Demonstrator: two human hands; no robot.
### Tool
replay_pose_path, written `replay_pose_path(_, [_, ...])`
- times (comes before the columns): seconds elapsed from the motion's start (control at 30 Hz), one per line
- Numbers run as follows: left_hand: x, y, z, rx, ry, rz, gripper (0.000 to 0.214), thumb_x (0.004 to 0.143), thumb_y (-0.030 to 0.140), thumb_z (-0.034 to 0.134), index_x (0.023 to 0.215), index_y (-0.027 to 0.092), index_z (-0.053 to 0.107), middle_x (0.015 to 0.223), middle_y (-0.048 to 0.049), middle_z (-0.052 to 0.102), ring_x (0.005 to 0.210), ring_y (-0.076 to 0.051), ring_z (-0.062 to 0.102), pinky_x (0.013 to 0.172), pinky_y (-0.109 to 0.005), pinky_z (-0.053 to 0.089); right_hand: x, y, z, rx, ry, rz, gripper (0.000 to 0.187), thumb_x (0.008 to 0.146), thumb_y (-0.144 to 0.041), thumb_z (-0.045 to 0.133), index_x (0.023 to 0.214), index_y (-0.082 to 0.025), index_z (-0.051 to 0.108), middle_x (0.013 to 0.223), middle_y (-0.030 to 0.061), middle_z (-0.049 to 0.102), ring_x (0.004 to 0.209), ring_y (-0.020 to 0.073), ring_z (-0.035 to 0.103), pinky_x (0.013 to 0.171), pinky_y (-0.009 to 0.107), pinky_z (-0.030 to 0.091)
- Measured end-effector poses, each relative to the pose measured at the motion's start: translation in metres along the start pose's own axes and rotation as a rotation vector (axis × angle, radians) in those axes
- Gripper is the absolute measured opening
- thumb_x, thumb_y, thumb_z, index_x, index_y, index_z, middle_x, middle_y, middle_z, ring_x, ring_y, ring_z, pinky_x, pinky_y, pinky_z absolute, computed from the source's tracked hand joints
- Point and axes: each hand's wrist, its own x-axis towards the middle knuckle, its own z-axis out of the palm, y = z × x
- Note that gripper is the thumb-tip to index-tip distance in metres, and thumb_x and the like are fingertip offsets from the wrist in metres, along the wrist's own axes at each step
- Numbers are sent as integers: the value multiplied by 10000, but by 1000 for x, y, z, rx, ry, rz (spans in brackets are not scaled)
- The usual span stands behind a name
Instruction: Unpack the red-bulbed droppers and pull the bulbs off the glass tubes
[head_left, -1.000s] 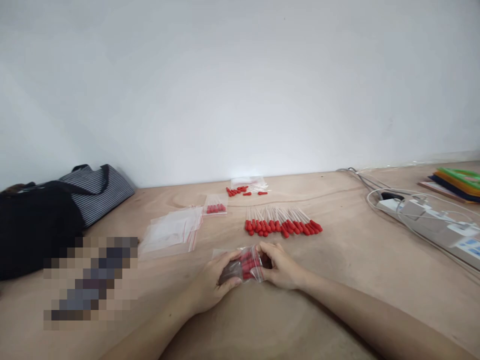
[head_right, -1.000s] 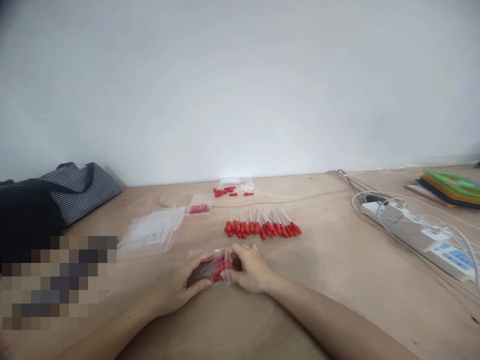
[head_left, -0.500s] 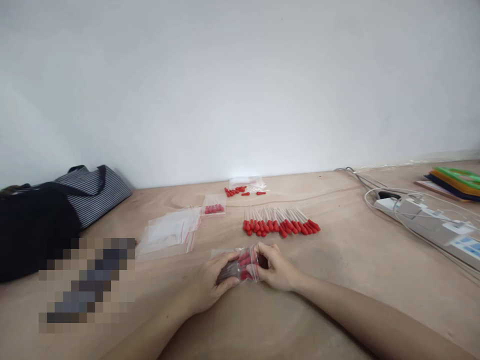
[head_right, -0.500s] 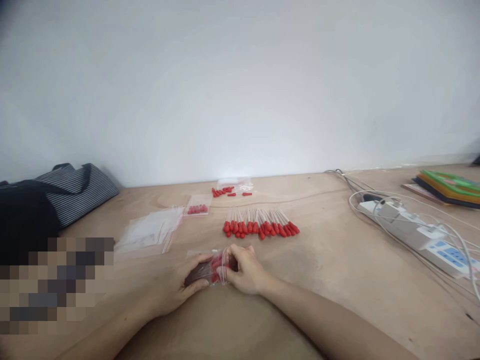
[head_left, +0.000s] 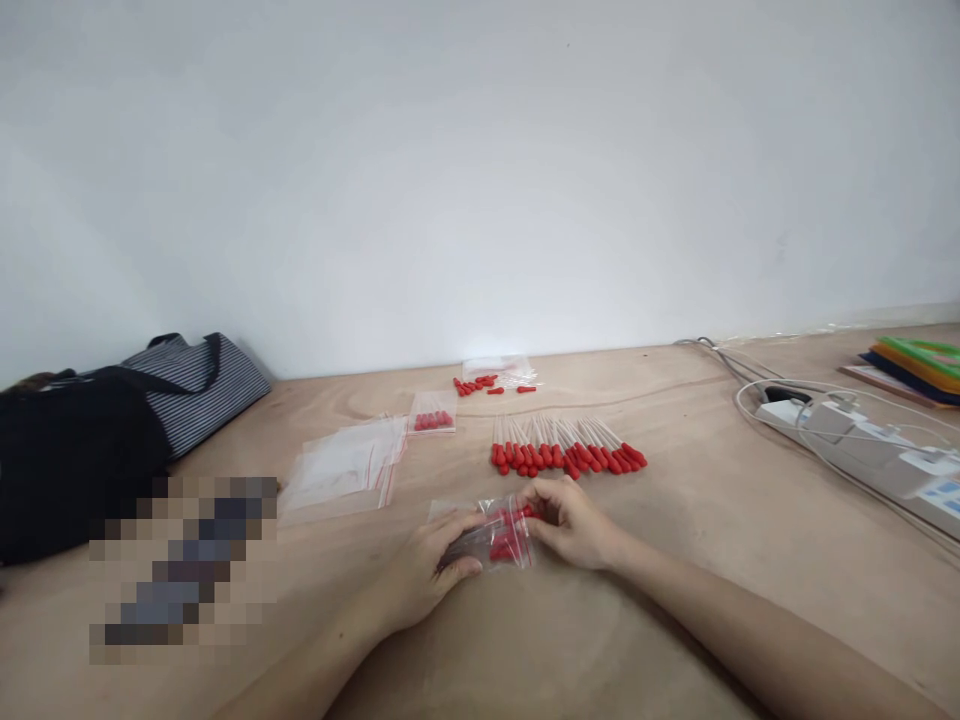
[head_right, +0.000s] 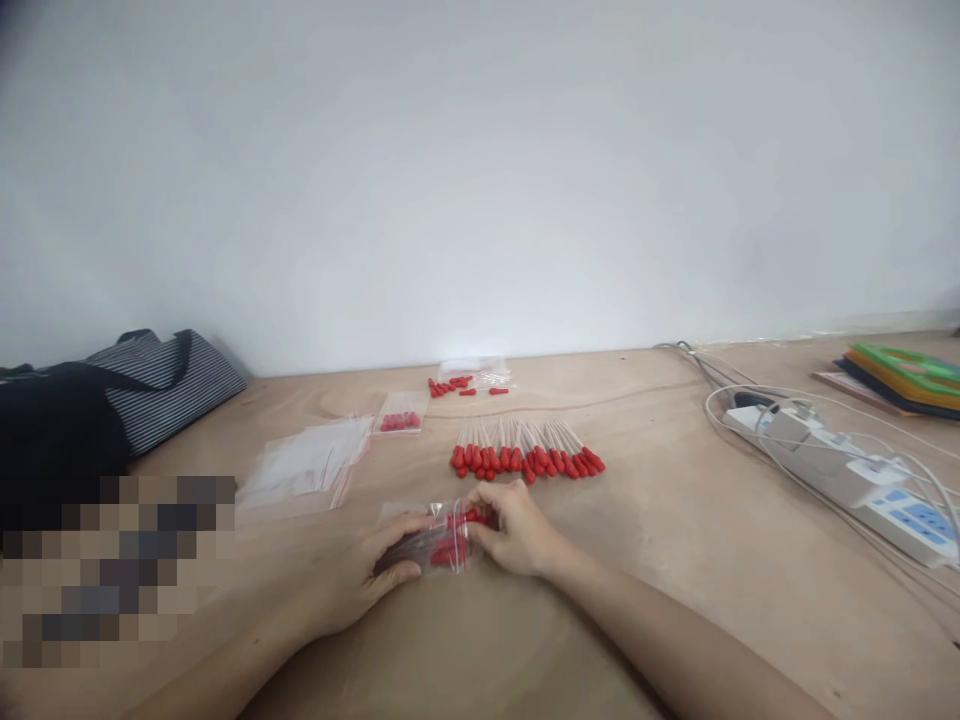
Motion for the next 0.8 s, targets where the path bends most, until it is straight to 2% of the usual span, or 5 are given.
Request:
replay_pose_path(0.17, [-1,2,-3,23,-5,-55,400,796,261,503,1193,283,462,1248,-22,496,1132,-207,453,954,-389,358,-6,14,-38,237,-77,56,153,742,-312,575,780,-168,538,719,0,577,621,100,507,562,228,401])
replay_pose_path(0.4, [0,1,-7,23,-8,-87,395,792,263,513,1185,267,473,1233,-32,509,1114,-211,473,940,-388,376,-1,8,-105,331,348,-13,233,702,-378,630,807,-192,538,721,8,600,632,112,552,569,248,439])
replay_pose_path(0.57, [1,1,-6,16,-22,-99,409,789,242,508,1196,246,463,1260,-43,485,1149,-212,442,972,-403,344,42,1,-70,86,595,-141,194,728,-320,599,851,-183,539,781,29,618,696,133,574,631,269,457])
replay_pose_path(0.63, [0,-1,-5,20,-14,-73,417,790,239,505,1204,249,454,1263,-41,482,1149,-210,443,974,-403,344,61,1,-43,-100,515,-221,117,777,-241,524,876,-185,552,823,33,617,725,127,570,665,258,452])
replay_pose_path(0.8, [-4,-10,-6,81,29,-45,367,811,278,489,1176,243,480,1217,-50,519,1121,-217,465,956,-397,369,89,1,8,-768,238,-273,217,835,-108,388,941,-169,568,891,75,593,818,156,534,726,265,399])
